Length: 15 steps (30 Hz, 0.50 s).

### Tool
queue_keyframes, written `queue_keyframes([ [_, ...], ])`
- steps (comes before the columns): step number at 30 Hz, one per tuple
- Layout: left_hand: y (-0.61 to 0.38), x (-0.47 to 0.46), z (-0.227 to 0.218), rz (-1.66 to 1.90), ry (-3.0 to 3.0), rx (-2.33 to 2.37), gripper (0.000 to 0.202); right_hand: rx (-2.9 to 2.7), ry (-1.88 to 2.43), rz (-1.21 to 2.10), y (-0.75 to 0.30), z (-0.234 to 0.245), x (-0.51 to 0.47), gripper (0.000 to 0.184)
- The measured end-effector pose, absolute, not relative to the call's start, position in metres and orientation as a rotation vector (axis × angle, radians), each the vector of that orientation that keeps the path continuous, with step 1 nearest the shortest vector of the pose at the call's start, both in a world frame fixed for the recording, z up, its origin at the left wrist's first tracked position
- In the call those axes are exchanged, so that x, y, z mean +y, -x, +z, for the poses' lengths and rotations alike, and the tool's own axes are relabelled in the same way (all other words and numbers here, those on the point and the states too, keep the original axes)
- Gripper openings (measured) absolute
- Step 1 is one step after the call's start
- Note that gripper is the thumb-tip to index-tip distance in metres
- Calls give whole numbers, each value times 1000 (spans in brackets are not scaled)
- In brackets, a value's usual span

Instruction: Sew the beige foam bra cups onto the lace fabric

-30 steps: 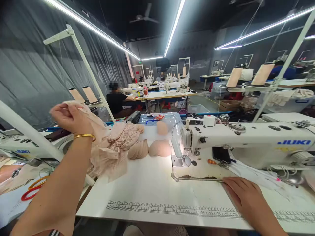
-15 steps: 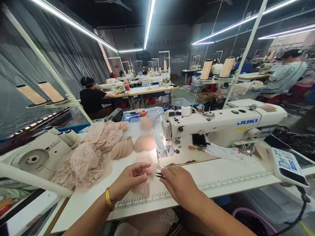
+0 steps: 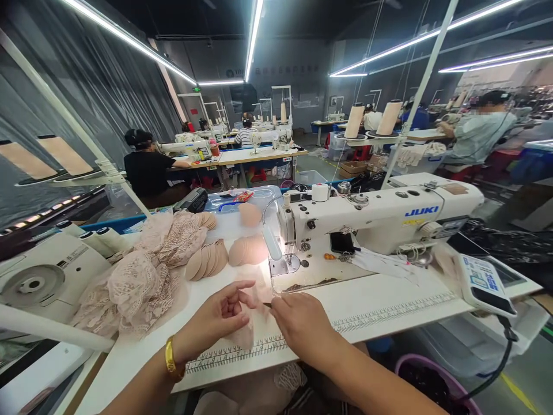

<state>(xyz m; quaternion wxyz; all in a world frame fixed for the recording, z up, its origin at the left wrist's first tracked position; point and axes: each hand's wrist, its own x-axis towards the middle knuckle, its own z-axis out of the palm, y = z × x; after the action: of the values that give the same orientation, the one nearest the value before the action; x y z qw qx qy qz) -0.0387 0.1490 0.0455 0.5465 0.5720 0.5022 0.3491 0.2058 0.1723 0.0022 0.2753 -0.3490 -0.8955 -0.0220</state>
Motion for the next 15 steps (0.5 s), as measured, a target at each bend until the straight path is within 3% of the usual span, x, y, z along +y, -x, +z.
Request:
queue_keyframes([
  [4, 99, 149, 74, 904, -1567, 1558, 48, -2362, 1132, 138, -250, -6, 181, 28],
  [8, 128, 152, 79, 1224, -2060, 2092, 39, -2465, 1428, 179, -291, -16, 194, 15],
  [12, 91, 155, 54, 954, -2256, 1767, 29, -2460, 1670, 99, -314, -14, 206, 16],
  [15, 48, 172, 32, 725, -2319, 1529, 32, -2378, 1598, -126, -317, -12, 211, 20],
])
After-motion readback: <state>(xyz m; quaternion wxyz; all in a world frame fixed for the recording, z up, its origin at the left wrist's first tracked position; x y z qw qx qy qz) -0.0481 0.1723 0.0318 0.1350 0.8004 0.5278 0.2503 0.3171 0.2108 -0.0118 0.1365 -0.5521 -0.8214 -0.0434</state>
